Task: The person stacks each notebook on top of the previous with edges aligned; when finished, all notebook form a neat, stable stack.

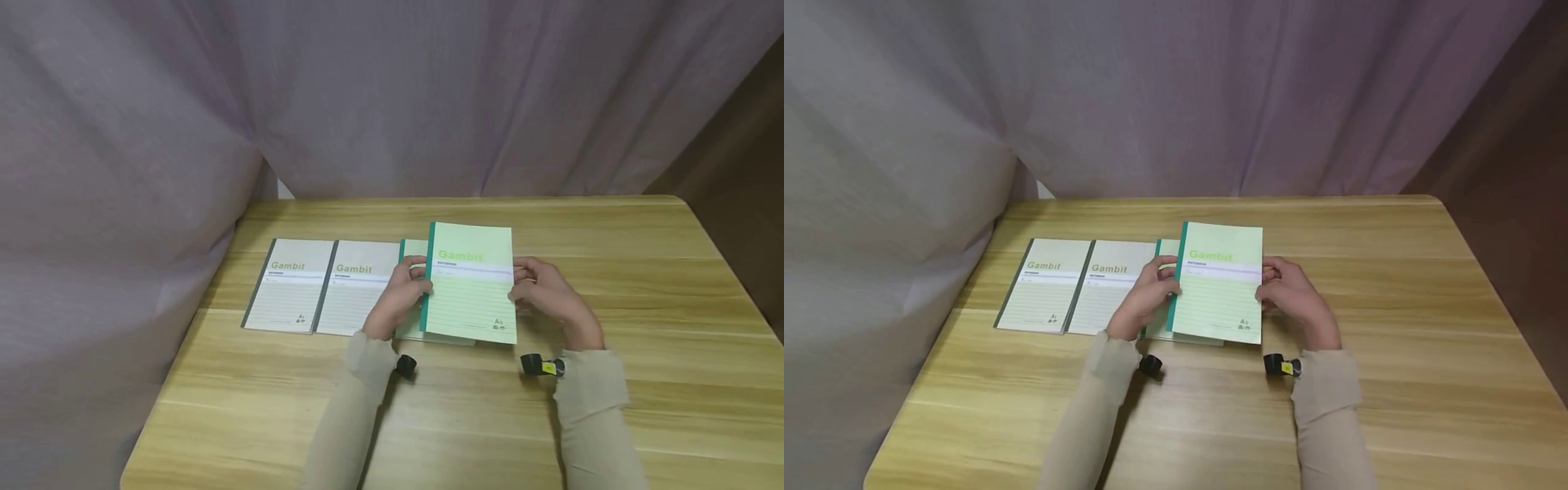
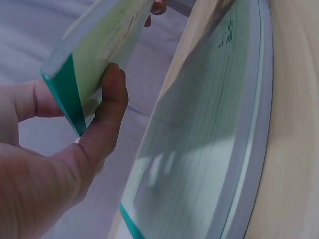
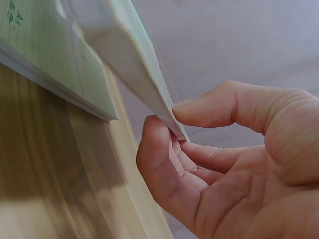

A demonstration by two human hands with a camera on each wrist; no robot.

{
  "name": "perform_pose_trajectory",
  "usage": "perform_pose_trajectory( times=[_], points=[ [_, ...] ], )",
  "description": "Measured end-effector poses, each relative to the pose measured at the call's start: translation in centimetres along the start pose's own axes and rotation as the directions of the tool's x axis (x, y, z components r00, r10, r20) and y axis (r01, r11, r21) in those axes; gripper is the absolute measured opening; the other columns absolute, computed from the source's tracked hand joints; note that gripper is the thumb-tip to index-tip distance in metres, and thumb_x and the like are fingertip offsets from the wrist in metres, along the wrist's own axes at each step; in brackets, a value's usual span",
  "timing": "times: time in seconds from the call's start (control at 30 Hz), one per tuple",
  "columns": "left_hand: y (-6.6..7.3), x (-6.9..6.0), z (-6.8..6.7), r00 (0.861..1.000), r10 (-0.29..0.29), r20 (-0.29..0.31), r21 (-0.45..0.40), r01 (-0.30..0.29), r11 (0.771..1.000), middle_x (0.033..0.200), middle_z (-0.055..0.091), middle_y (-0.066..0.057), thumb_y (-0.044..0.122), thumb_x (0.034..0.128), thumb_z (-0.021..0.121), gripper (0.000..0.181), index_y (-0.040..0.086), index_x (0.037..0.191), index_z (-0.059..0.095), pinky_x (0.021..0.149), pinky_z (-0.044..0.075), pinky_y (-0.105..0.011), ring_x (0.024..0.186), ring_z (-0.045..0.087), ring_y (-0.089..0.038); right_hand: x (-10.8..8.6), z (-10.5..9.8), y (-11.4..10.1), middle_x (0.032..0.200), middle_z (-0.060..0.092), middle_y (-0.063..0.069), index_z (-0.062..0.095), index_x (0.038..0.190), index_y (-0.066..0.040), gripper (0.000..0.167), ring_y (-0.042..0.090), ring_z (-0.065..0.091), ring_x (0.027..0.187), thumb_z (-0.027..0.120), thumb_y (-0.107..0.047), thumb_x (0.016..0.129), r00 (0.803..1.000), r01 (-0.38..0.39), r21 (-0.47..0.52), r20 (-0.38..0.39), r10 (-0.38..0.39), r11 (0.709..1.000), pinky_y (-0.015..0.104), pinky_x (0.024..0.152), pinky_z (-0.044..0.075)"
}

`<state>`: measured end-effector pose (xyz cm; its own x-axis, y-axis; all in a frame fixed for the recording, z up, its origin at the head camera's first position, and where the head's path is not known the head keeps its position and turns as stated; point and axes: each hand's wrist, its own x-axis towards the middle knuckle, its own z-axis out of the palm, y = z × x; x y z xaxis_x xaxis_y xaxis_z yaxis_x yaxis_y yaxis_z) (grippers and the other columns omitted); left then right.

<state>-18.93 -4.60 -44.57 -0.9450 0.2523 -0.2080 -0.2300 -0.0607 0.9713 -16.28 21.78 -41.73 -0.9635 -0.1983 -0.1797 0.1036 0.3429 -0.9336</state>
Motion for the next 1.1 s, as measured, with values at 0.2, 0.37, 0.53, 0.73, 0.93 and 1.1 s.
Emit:
perform_pose_trajectory(
  times=[0.2, 0.37, 0.53, 0.73, 0.93, 1.1],
  points=[
    [-0.2, -0.1, -1.2, 1.0, 0.0, -0.012, 0.033, 0.0, 0.999, 0.115, 0.062, -0.016, -0.012, 0.0813, 0.052, 0.066, -0.002, 0.145, 0.039, 0.061, 0.042, -0.026, 0.082, 0.056, -0.02, 0.7, 1.1, -0.3, 0.111, 0.053, 0.027, 0.03, 0.147, 0.018, 0.072, 0.016, 0.059, 0.078, 0.057, 0.01, 0.081, 1.0, 0.009, 0.009, 0.015, -0.009, 1.0, 0.035, 0.068, 0.058],
    [-0.4, -0.3, -2.2, 0.999, -0.021, -0.034, 0.071, 0.023, 0.997, 0.119, 0.061, -0.017, -0.011, 0.0812, 0.053, 0.066, -0.001, 0.145, 0.039, 0.066, 0.043, -0.027, 0.087, 0.055, -0.02, 1.2, 1.8, -0.5, 0.114, 0.053, 0.028, 0.03, 0.148, 0.016, 0.071, 0.019, 0.06, 0.079, 0.057, 0.009, 0.082, 0.999, 0.006, 0.013, 0.043, -0.006, 1.0, 0.036, 0.069, 0.058],
    [-0.5, -0.5, -3.0, 0.999, -0.028, -0.046, 0.086, 0.032, 0.996, 0.124, 0.059, -0.018, -0.009, 0.0822, 0.054, 0.066, -0.001, 0.146, 0.039, 0.065, 0.042, -0.028, 0.086, 0.052, -0.02, 1.7, 2.5, -0.5, 0.113, 0.053, 0.027, 0.032, 0.146, 0.016, 0.069, 0.02, 0.06, 0.078, 0.056, 0.009, 0.083, 0.999, 0.009, 0.012, 0.054, -0.009, 1.0, 0.036, 0.069, 0.058],
    [-0.7, -0.6, -3.8, 0.998, -0.025, -0.058, 0.136, 0.033, 0.99, 0.125, 0.057, -0.018, -0.008, 0.0837, 0.053, 0.063, -0.002, 0.145, 0.04, 0.065, 0.045, -0.027, 0.092, 0.053, -0.022, 2.2, 3.5, 0.0, 0.108, 0.054, 0.024, 0.034, 0.145, 0.017, 0.068, 0.021, 0.059, 0.077, 0.057, 0.011, 0.082, 0.998, -0.007, 0.014, 0.063, 0.006, 1.0, 0.035, 0.069, 0.057],
    [-0.8, -0.3, -4.3, 0.997, -0.022, -0.072, 0.183, 0.035, 0.982, 0.123, 0.056, -0.018, -0.007, 0.0824, 0.055, 0.062, -0.004, 0.143, 0.042, 0.076, 0.048, -0.031, 0.102, 0.056, -0.026, 2.7, 4.2, 0.4, 0.108, 0.055, 0.026, 0.033, 0.144, 0.019, 0.067, 0.022, 0.06, 0.079, 0.056, 0.012, 0.082, 0.997, -0.011, 0.029, 0.08, 0.009, 1.0, 0.035, 0.068, 0.058],
    [-1.1, 0.0, -4.6, 0.997, -0.02, -0.076, 0.249, 0.038, 0.968, 0.121, 0.056, -0.018, -0.007, 0.084, 0.056, 0.058, -0.006, 0.141, 0.043, 0.087, 0.049, -0.035, 0.106, 0.056, -0.028, 3.2, 4.6, 0.7, 0.108, 0.057, 0.027, 0.034, 0.144, 0.018, 0.065, 0.024, 0.061, 0.08, 0.055, 0.012, 0.083, 0.996, -0.013, 0.026, 0.085, 0.011, 1.0, 0.036, 0.069, 0.058]
  ],
)
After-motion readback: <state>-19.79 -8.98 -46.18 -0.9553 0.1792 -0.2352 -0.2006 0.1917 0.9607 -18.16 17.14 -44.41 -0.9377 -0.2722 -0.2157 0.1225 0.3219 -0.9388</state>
